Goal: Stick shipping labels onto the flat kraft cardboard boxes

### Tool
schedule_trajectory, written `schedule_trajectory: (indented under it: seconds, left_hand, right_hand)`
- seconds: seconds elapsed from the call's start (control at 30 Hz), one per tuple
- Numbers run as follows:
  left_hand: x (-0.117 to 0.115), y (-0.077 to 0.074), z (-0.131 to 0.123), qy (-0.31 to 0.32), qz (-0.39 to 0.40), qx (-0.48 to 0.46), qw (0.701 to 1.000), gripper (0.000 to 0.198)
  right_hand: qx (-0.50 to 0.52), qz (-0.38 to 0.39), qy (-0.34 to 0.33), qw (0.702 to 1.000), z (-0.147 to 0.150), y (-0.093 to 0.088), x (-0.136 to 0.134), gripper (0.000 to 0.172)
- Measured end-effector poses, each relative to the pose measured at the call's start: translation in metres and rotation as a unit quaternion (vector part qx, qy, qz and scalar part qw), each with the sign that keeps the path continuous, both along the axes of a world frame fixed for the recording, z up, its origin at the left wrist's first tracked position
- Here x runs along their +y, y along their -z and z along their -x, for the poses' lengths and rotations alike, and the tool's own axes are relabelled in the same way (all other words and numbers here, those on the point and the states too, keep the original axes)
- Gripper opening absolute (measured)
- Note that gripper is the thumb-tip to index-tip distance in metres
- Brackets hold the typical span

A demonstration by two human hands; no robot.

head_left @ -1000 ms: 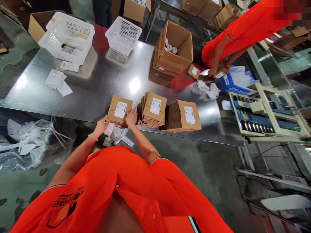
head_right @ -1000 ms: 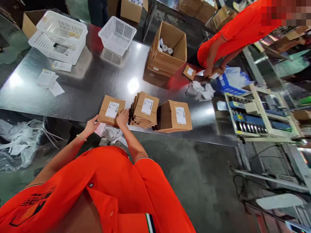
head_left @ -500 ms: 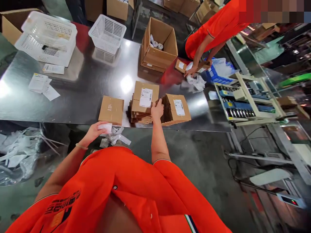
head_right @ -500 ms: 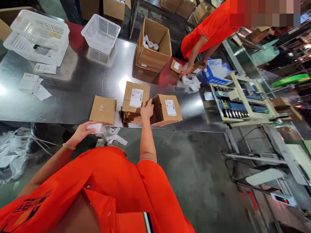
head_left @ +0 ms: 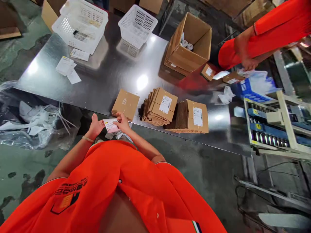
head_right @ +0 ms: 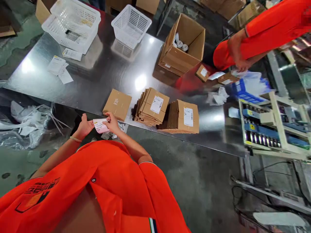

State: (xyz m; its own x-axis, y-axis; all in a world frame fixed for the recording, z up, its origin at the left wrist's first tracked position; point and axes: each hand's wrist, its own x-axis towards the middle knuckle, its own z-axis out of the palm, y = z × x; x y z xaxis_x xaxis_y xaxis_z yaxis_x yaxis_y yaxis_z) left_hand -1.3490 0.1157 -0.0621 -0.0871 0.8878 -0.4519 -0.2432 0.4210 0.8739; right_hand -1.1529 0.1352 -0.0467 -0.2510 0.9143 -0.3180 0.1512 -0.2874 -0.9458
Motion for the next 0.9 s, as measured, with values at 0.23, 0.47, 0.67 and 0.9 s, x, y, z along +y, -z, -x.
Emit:
schedule_trajectory:
  seconds: [0.23, 0.47, 0.67, 0.9]
  left_hand:
    - [-0.009, -0.008, -0.023, 0.049, -0.02, -0.012, 0.999, 0.082]
    - [0.024, -0.01, -0.042, 0.06, -0.024, 0.049, 0.997, 0.059]
    - [0.031, 0.009, -0.048, 0.2, 0.071, -0.023, 0.977, 0.055]
    - [0.027, 0.042, -0.059, 0.196, 0.105, -0.016, 0.975, 0.059]
  right_hand:
    - [-0.016, -0.005, -0.013, 1.0, 0.002, -0.007, 0.018, 0.02]
    - [-0.136, -0.143, 0.041, 0.98, -0.018, -0.005, 0.005, 0.012]
    - [-0.257, -0.19, 0.124, 0.939, -0.051, -0.012, 0.064, 0.01]
    - [-0.368, -0.097, 0.136, 0.915, -0.071, 0.005, 0.177, 0.012]
